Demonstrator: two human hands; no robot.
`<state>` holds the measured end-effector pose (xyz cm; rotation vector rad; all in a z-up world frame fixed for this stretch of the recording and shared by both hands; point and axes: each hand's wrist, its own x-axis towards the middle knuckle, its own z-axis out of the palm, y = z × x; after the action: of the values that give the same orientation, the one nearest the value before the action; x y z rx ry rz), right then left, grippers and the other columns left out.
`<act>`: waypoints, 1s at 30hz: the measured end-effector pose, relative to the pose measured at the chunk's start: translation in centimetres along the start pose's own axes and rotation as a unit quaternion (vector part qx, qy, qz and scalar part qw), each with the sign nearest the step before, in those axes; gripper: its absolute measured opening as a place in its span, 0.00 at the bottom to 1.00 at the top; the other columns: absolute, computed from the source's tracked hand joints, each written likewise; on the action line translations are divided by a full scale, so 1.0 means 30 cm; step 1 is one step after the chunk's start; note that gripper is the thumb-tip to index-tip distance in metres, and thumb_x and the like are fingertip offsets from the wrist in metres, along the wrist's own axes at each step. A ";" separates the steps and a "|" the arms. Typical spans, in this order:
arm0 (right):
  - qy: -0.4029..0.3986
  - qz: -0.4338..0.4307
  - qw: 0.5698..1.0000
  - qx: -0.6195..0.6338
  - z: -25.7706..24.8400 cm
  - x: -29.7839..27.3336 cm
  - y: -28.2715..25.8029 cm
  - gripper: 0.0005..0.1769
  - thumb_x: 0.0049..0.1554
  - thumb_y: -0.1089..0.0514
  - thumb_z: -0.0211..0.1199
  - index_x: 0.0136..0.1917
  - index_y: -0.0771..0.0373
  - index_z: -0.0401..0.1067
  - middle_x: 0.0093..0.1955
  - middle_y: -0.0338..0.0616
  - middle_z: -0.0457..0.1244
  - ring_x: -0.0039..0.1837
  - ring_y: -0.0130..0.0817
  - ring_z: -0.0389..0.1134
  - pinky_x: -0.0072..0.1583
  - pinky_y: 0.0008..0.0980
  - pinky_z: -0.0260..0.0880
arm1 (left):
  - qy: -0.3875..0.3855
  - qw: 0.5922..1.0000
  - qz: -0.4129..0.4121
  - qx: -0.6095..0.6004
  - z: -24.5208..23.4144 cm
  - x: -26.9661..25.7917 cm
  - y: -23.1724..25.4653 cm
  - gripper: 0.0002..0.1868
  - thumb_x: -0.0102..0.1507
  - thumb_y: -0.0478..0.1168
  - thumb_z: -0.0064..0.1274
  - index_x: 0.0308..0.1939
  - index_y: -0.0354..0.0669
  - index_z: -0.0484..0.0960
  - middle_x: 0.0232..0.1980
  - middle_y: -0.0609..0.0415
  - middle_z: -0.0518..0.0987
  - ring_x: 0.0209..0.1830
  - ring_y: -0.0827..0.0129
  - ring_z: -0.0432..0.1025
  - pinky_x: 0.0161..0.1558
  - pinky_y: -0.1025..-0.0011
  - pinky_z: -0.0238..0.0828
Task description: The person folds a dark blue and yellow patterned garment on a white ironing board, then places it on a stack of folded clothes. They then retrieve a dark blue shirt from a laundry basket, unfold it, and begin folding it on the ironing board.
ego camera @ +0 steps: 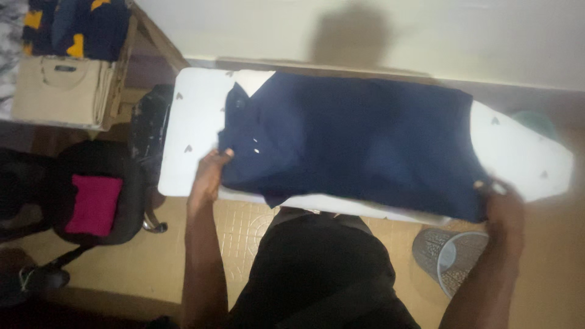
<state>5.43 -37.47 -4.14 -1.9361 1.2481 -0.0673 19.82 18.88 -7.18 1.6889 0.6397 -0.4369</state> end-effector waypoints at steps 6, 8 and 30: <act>-0.091 0.017 0.987 -0.130 0.047 0.040 0.096 0.28 0.60 0.47 0.71 0.68 0.63 0.77 0.64 0.62 0.66 0.64 0.60 0.65 0.67 0.62 0.61 | -0.053 0.991 -0.039 0.113 -0.011 -0.005 -0.119 0.55 0.56 0.56 0.65 0.76 0.28 0.53 0.78 0.28 0.55 0.80 0.39 0.51 0.75 0.43 0.52; -0.082 0.005 0.993 -0.088 0.028 0.049 0.115 0.29 0.60 0.48 0.69 0.70 0.63 0.74 0.68 0.60 0.64 0.68 0.58 0.63 0.67 0.59 0.59 | -0.153 0.982 0.014 0.108 -0.025 0.012 -0.128 0.52 0.52 0.56 0.65 0.72 0.28 0.63 0.73 0.29 0.67 0.77 0.41 0.60 0.75 0.48 0.53; -0.065 0.047 0.997 0.005 0.035 -0.024 0.024 0.29 0.61 0.52 0.64 0.72 0.69 0.68 0.71 0.63 0.61 0.72 0.55 0.60 0.74 0.55 0.50 | 0.199 0.930 0.119 0.284 0.073 0.054 0.006 0.39 0.57 0.64 0.69 0.51 0.30 0.80 0.44 0.38 0.82 0.42 0.55 0.75 0.48 0.58 0.72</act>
<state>5.01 -36.39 -5.04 -1.8401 1.2470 0.0980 21.32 17.00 -8.49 2.4146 0.6194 -0.0993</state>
